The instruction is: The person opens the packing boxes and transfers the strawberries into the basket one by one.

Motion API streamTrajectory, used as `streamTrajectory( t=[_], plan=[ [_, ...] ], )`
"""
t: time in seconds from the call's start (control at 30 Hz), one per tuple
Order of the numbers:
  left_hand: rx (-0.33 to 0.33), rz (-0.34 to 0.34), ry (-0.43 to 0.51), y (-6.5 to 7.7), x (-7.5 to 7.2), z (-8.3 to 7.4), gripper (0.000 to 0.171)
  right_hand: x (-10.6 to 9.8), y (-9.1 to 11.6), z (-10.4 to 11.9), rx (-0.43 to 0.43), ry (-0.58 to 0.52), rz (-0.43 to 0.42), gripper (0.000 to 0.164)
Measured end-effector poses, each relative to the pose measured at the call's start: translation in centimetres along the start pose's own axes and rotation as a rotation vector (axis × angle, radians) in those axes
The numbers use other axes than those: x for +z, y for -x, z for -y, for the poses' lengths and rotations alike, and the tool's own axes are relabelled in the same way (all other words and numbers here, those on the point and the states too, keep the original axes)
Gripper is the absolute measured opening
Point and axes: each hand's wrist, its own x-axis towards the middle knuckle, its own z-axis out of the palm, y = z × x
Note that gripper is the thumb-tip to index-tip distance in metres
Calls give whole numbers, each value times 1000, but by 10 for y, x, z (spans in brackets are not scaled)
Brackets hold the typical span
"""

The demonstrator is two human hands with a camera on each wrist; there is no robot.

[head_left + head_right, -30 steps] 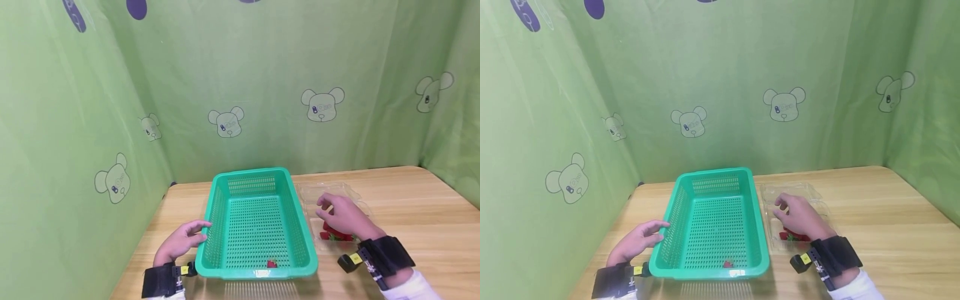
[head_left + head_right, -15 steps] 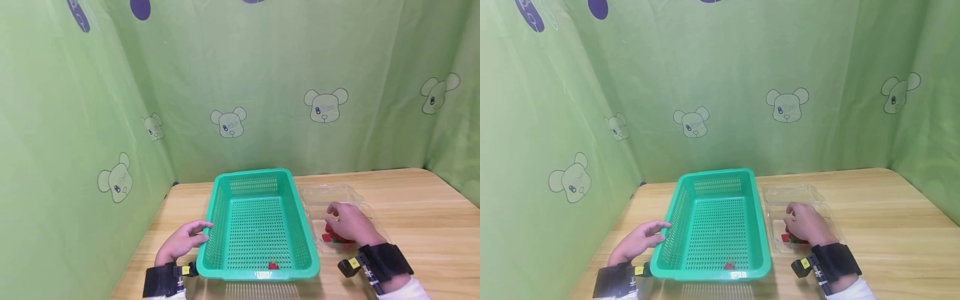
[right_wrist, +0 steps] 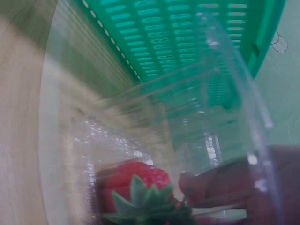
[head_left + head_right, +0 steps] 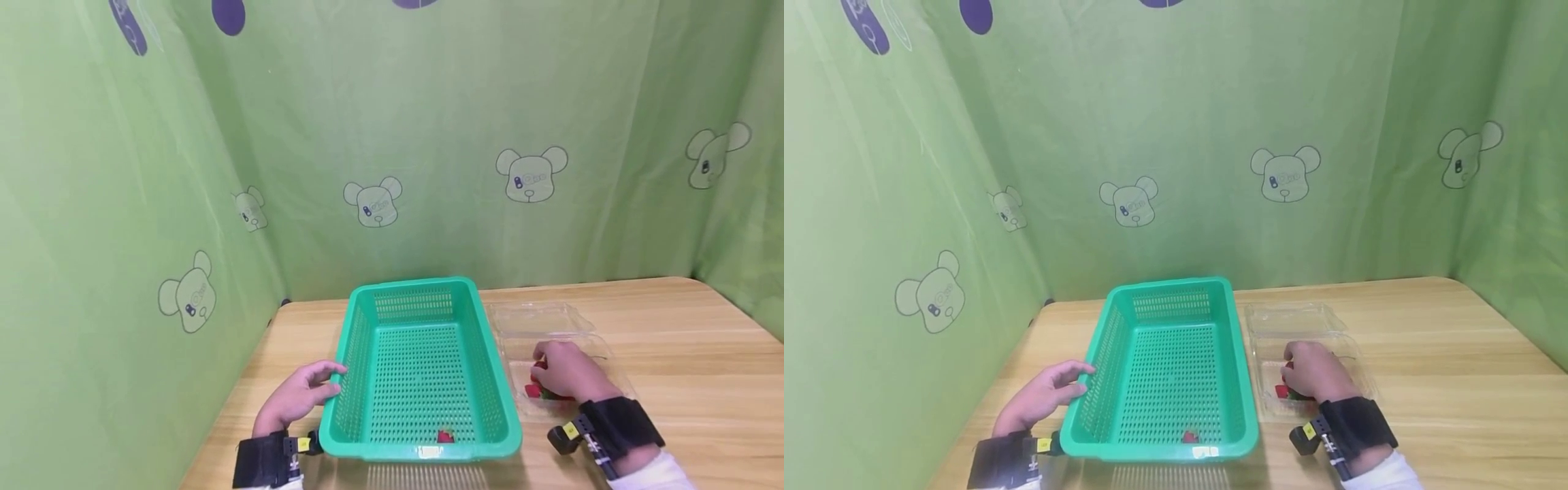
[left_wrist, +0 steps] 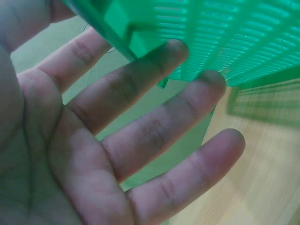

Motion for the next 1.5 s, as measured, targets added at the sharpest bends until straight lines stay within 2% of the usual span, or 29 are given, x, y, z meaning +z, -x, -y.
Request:
streamTrajectory(
  t=[0.3,0.53,1.0,1.23,1.5],
  plan=[
    [-8,4,-34,-2,6,-1,30,10,3,-6,52,8,45,25],
    [-17,-3,-49,-4,5,1,29,13,3,-10,71,-22,39,23],
    [4,-19,-31,-8,5,4,29,4,4,-6,57,-38,-3,22],
    [-7,-42,-38,-5,4,5,28,2,2,-4,32,-53,-13,21],
    [-12,-52,-40,-3,2,5,28,0,-2,0,33,-39,8,24]
  ],
)
